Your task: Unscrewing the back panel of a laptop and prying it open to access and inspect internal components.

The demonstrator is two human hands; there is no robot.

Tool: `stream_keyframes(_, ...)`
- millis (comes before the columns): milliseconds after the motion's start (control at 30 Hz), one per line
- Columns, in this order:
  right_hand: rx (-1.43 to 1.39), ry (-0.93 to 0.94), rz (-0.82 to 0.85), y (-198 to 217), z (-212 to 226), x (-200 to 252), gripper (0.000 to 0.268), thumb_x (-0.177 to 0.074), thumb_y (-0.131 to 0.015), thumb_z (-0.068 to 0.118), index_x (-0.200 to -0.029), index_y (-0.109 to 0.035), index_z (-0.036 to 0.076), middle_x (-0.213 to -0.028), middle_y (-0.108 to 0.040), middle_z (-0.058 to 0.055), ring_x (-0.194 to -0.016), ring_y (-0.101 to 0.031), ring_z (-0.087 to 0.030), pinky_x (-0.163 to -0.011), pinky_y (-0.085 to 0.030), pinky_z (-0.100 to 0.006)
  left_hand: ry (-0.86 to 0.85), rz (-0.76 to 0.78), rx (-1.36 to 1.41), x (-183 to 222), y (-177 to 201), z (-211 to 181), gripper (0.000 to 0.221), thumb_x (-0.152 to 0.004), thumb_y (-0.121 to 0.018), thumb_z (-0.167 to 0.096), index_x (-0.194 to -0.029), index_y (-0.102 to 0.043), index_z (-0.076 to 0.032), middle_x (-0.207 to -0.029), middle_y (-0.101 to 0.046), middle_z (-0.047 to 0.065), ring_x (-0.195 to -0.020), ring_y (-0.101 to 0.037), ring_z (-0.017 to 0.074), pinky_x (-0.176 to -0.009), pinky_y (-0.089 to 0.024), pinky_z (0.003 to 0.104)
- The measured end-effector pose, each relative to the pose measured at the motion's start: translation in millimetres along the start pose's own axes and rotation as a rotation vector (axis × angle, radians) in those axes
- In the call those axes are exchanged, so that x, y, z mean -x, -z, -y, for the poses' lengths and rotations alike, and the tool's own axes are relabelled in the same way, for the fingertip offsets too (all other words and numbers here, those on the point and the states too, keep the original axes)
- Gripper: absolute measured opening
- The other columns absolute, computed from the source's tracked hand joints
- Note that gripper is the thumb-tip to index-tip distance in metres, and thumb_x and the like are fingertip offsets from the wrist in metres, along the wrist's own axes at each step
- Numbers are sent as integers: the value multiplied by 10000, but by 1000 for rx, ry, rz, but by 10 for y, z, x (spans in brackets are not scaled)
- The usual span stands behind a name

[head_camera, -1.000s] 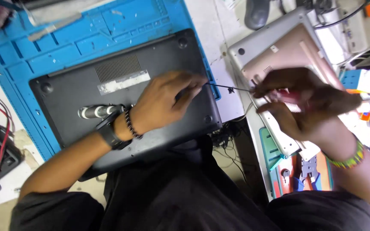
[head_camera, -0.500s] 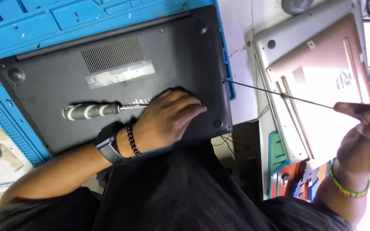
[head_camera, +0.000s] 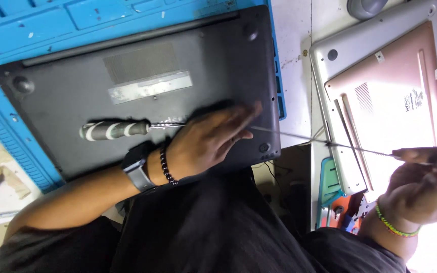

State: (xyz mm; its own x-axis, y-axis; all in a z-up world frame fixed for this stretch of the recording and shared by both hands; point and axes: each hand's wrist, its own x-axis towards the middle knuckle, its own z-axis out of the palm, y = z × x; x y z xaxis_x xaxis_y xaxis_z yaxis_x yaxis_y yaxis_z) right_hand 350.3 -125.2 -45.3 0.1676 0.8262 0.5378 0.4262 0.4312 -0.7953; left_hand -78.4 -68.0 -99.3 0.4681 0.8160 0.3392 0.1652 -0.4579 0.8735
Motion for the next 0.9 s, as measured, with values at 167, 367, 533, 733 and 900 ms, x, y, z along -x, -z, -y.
stream_keyframes(167, -22, 43, 108, 216, -353, 178, 204, -1134, -460, 156, -1267, -404, 11, -1230, -478, -272, -945, -529, -424, -764, -551, -550, -35, -84, 87, -77, 145, -60, 448, -968, -560, 190, -1369, -573, -10, -1143, -696, 105, -994, -747, 238, -948, -639, 353)
stream_keyframes(367, 233, -30, 39, 300, -483, 84, 632, -1204, -378, 379, -1236, -590, -216, -1228, -626, -348, -1166, -637, -457, -1038, -539, -466, 166, -98, -383, -202, 604, 274, 776, -790, -580, 148, -1512, -433, -91, -1191, -726, 111, -848, -707, 261, -807, -576, 417)
stream_keyframes(533, 253, -32, -126, -391, 126, -91, 318, -1225, -460, -30, -1061, -650, -226, -1019, -684, -331, -892, -654, -371, -857, -548, -405, 341, -102, -861, -257, 760, 227, 992, -792, -704, 106, -1653, -245, -74, -1675, -111, 270, -1540, -294, 536, -1253, -408, 582)
stream_keyframes(733, -79, -160, -266, -709, 281, -128, 178, -1222, -566, 80, -1053, -519, 50, -1172, -617, -123, -913, -672, -266, -836, -664, -429, -81, -95, -146, 2, 414, -47, 891, -877, -651, 95, -1626, -230, -140, -1239, -766, 10, -1178, -699, 254, -986, -603, 378)
stream_keyframes(900, -126, 14, -158, -1146, 372, 72, 451, -1239, -401, -156, -1577, -378, 142, -1346, -490, -248, -809, -425, -261, -750, -581, -501, -380, -130, -191, 3, 261, -332, 426, -1034, -755, -220, -1384, -586, -44, -1217, -736, 124, -1018, -726, 273, -886, -608, 397)
